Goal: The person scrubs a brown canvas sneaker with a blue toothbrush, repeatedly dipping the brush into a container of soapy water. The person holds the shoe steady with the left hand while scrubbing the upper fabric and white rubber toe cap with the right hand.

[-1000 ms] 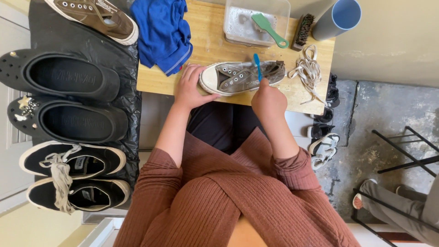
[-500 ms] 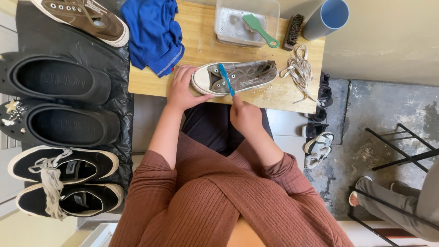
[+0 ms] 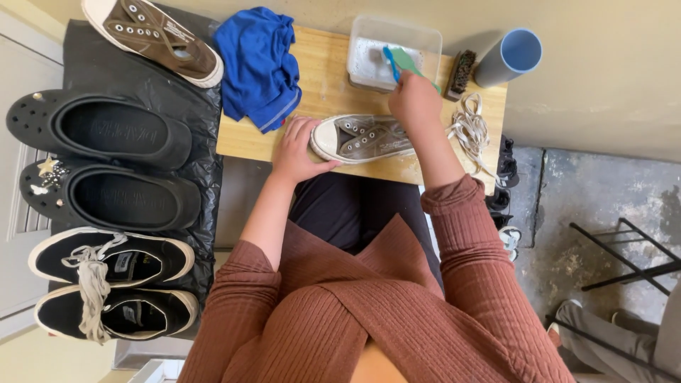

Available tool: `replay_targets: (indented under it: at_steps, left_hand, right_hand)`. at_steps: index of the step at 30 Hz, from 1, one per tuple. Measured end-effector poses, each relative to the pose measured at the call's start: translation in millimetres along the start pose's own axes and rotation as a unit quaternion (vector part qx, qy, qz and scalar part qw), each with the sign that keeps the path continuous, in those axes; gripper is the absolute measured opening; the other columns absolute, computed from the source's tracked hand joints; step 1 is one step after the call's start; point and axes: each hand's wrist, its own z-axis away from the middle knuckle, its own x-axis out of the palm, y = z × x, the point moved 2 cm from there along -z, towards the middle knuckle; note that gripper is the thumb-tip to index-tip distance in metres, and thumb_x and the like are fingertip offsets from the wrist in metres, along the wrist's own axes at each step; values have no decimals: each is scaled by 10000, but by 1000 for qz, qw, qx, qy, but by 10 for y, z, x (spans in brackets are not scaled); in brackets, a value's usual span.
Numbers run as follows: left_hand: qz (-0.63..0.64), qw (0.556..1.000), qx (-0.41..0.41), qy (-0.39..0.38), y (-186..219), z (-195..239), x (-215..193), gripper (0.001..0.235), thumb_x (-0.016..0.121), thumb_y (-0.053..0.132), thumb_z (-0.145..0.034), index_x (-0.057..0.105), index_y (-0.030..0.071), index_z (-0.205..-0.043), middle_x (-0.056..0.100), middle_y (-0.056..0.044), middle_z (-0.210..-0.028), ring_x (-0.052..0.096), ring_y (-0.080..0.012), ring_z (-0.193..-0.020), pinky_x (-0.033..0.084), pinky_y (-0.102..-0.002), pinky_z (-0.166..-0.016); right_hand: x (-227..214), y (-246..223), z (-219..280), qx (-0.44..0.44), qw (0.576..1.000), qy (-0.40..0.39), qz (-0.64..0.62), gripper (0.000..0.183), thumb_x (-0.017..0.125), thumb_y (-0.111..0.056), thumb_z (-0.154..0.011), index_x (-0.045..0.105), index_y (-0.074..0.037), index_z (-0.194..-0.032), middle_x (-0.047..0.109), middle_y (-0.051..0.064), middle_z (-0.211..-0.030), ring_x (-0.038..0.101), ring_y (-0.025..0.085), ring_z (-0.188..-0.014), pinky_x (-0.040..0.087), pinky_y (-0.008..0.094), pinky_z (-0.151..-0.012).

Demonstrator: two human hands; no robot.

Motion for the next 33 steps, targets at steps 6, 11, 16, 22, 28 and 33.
replay_targets:
  at_steps: [6, 11, 16, 22, 28, 33]
  left_hand:
    - [-78, 995, -17, -68, 83, -6, -78, 951, 893, 641, -700, 561, 3, -1321, 587, -176, -1281, 545, -367, -1257, 421, -491, -1145]
    - [-68, 993, -24, -95, 119, -26, -111, 1007, 904, 649, -673, 542, 3, -1355, 583, -182, -1356, 513, -373, -1326, 388, -502, -1184]
    - [-63, 996, 4, -69, 147, -51, -112, 914, 930, 573, -678, 567, -29, -1262, 599, -207, -1288, 527, -393, -1287, 404, -516, -1162]
    - [-4, 1000, 12, -10, -16, 39, -1, 982, 1010, 483, -528, 613, -41, -1259, 644, -215, -1218, 579, -410, -1269, 348, -527, -1207]
    - [-4, 1000, 11, -12, 7, 14, -15, 975, 1016, 474, -513, 645, 12, -1287, 656, -160, -1189, 602, -372, -1237, 358, -516, -1199]
    - [-6, 1000, 4, -16, 50, -3, -36, 938, 1012, 474, -512, 670, 38, -1269, 661, -142, -1168, 610, -356, -1224, 360, -506, -1197]
  right_hand:
    - [-689, -365, 50, 45, 990, -130, -31, 179, 460, -64, -948, 627, -69, -1011, 668, 132, -853, 606, 331, -701, 449, 442, -517]
    - [-863, -287, 182, 52, 981, -92, -165, 104, 534, -164, -1017, 602, -89, -1042, 559, 76, -654, 465, 220, -521, 322, 394, -494]
    - [-807, -536, 0, 89, 971, -214, -65, 232, 431, -32, -943, 646, -58, -1026, 653, 101, -910, 598, 278, -760, 445, 397, -593]
    - [-834, -309, 230, 11, 990, -57, -131, 286, 567, -260, -982, 721, -76, -1138, 709, 285, -969, 674, 505, -1036, 533, 625, -871]
    - [-414, -80, 1562, 38, 978, 7, -206, 196, 548, -297, -1029, 617, -139, -1121, 675, 313, -770, 666, 567, -866, 497, 680, -779]
    - [64, -33, 2138, -38, 995, 61, -73, 174, 567, -323, -984, 649, -179, -931, 674, 198, -652, 712, 443, -691, 566, 568, -647]
